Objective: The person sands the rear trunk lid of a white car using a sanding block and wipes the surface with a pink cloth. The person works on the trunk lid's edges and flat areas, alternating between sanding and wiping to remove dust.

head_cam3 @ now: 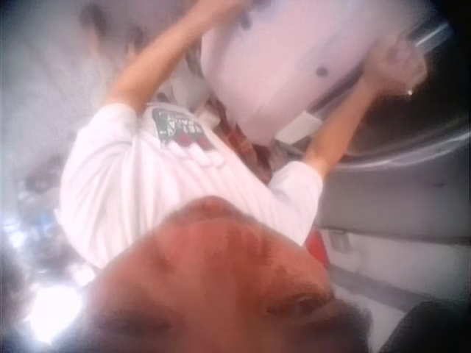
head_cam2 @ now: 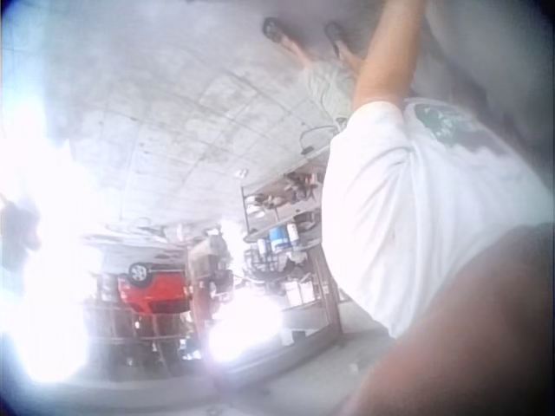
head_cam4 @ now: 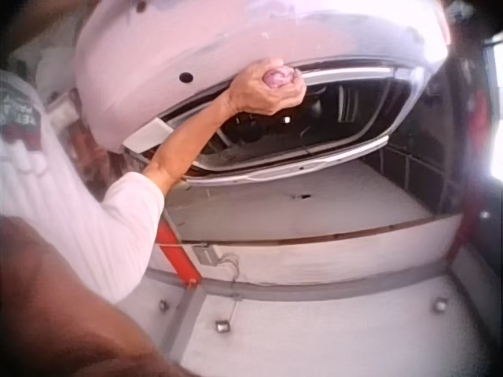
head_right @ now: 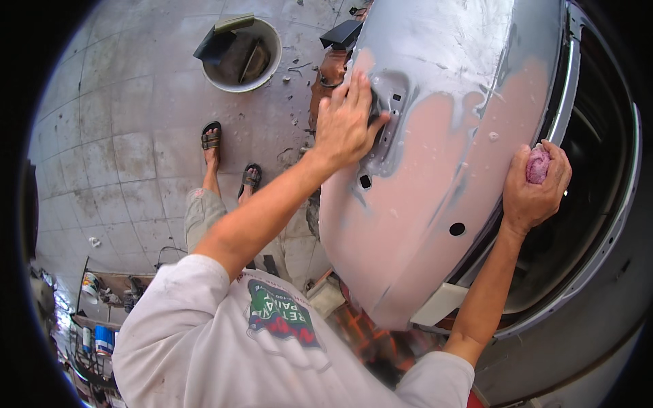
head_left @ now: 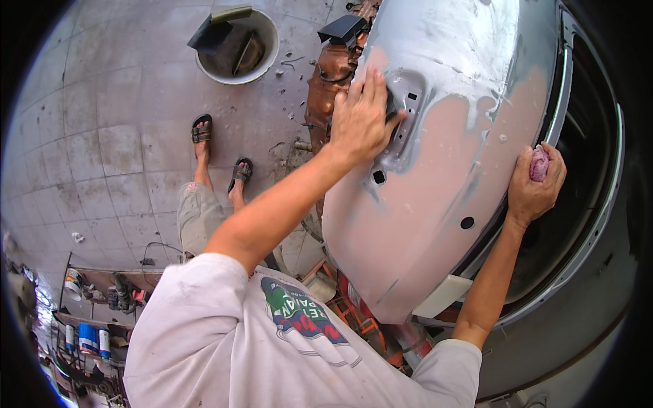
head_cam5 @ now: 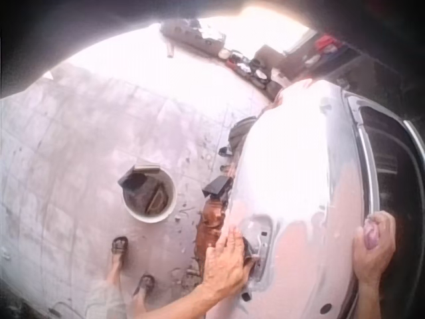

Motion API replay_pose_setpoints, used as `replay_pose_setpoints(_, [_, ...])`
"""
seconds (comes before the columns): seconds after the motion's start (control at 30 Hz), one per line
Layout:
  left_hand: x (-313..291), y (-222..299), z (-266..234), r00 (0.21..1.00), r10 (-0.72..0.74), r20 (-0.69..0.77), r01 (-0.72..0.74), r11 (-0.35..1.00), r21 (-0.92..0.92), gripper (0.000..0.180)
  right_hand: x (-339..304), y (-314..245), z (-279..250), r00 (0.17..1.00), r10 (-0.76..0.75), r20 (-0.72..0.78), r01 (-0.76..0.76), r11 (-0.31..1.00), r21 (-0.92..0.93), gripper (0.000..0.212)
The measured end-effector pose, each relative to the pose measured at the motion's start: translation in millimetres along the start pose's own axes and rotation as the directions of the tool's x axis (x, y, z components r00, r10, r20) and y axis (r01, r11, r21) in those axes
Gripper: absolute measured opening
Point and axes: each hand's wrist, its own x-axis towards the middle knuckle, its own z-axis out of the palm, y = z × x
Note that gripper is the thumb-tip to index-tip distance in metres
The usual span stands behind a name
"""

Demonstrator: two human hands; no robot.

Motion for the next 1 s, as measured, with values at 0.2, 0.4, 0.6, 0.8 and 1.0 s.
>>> replay_pose_setpoints(0.2, [-30, -9, -2, 0.999, 0.018, 0.048, -0.016, 0.999, -0.04, 0.081, 2, -4, -4, 1.0, 0.023, -0.007, -0.023, 0.999, 0.048, 0.03])
replay_pose_setpoints(0.4, [80, -25, -17, 0.96, -0.068, 0.273, 0.077, 0.997, -0.023, 0.075, 3, -6, -1, 0.998, 0.053, -0.024, -0.051, 0.994, 0.096, 0.03])
replay_pose_setpoints(0.6, [85, -9, -41, 1.0, 0.016, -0.012, -0.02, 0.904, -0.428, 0.057, 16, 4, 1, 0.994, -0.057, -0.089, 0.062, 0.996, 0.057, 0.035])
replay_pose_setpoints(0.8, [99, 54, -53, 0.936, 0.314, -0.158, -0.351, 0.857, -0.377, 0.062, 111, 30, 37, 0.99, -0.14, -0.031, 0.143, 0.947, 0.288, 0.033])
replay_pose_setpoints(1.0, [32, 74, -50, 0.861, 0.507, 0.025, -0.442, 0.772, -0.456, 0.074, 181, 63, 73, 0.998, -0.06, -0.023, 0.062, 0.819, 0.57, 0.028])
